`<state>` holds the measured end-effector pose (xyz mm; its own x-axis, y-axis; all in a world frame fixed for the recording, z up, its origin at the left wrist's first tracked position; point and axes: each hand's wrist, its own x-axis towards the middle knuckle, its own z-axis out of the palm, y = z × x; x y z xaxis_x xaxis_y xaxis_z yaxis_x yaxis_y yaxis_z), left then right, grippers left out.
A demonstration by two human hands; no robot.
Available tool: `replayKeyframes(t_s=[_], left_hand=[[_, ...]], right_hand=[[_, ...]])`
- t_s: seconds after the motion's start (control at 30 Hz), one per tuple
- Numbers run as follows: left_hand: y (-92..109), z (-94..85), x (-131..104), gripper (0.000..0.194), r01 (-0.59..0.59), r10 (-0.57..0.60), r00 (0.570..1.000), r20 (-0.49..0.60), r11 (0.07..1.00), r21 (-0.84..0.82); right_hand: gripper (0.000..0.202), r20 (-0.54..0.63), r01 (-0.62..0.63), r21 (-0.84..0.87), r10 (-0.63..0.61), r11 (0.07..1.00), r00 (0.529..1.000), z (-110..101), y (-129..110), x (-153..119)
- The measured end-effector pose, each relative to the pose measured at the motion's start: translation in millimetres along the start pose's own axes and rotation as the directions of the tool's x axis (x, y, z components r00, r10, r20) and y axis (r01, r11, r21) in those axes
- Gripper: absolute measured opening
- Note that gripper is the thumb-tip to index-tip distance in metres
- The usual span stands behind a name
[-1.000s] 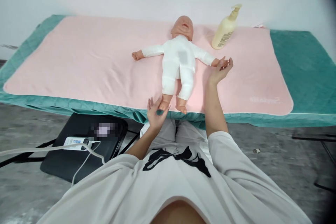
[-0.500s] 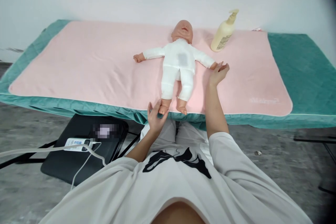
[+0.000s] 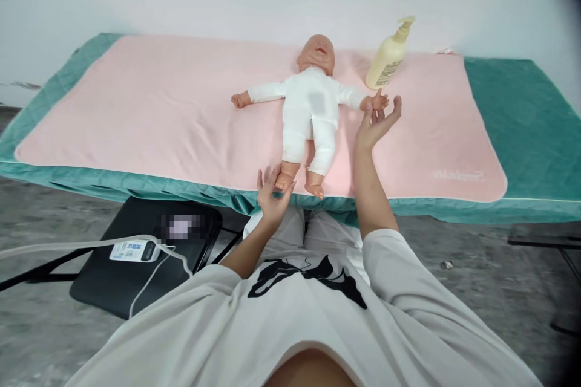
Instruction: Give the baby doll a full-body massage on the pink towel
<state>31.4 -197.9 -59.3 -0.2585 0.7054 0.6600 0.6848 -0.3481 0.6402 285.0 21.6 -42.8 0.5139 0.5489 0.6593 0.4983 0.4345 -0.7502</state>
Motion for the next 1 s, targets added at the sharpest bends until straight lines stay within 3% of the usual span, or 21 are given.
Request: replayKeyframes(t_s=[0.2,0.3,0.5,0.73,1.0], left_hand=[[7,9.7,21,0.053,-0.006,0.004,1.0,-0.031,0.997,-0.078],[10,13.1,28,0.054,0.012,-0.014,1.0,-0.013,0.992,-0.127],[10,17.4,37,0.054,0.064,-0.061,0.998,0.026,0.992,-0.112],[17,20.2,56,0.051,0.047,-0.044,0.999,0.027,0.989,-0.139],[19,27.6,77,0.052,0.064,-0.057,0.997,0.059,0.991,-0.117]], right_hand=[[0.063,0.16,0.186,-0.023,-0.18,0.982,0.971,-1,-10,-7],[0.061,0.317,0.323,-0.064,-0.287,0.944,0.904,0,-14,-10],[0.057,0.57,0.459,-0.093,-0.331,0.883,0.752,6,-21,-15],[0.051,0.626,0.516,-0.112,-0.343,0.849,0.701,7,-26,-14],[0.046,0.628,0.547,-0.106,-0.37,0.831,0.685,7,-28,-16]])
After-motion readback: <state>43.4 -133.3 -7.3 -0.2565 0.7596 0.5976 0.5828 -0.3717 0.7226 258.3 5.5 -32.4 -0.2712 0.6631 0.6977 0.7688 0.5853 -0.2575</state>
